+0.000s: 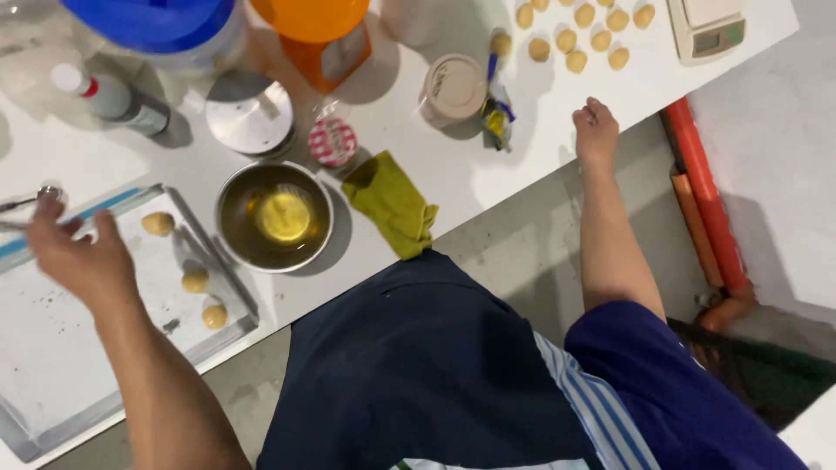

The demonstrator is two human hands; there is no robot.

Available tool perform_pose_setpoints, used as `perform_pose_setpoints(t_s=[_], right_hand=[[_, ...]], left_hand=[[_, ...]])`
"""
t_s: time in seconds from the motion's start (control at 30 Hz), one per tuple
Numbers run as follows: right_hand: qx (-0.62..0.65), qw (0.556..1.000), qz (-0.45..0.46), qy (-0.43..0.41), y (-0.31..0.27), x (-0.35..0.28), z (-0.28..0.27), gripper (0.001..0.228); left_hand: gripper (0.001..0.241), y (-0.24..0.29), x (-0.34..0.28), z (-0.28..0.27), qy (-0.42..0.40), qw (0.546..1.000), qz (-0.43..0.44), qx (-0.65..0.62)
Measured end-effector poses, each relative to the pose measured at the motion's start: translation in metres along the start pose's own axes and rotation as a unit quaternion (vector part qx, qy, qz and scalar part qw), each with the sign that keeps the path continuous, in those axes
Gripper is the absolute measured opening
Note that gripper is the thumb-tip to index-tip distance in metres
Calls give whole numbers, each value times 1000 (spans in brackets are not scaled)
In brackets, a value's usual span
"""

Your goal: Greasing a baking tray and rolling dough into small balls for baking.

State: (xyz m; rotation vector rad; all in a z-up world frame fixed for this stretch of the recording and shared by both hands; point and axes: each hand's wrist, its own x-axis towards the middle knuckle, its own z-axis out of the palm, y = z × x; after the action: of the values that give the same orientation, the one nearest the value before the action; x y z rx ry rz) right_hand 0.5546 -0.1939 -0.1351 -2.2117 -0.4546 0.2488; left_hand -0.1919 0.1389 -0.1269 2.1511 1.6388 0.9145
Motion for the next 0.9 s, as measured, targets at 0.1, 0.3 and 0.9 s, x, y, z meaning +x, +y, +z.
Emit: perform_pose_setpoints(t_s=[0.1,0.3,0.9], right_hand=[[-88,995,-45,-8,58,76,26,53],[-187,981,-50,-20,87,173,74,87],[354,848,-29,-394,-130,28,-35,40]], left_hand=[[54,120,8,-29,61,996,22,-54],[38,282,-4,4,76,992,77,-62],[41,523,-45,182,-295,798,-65,-521]])
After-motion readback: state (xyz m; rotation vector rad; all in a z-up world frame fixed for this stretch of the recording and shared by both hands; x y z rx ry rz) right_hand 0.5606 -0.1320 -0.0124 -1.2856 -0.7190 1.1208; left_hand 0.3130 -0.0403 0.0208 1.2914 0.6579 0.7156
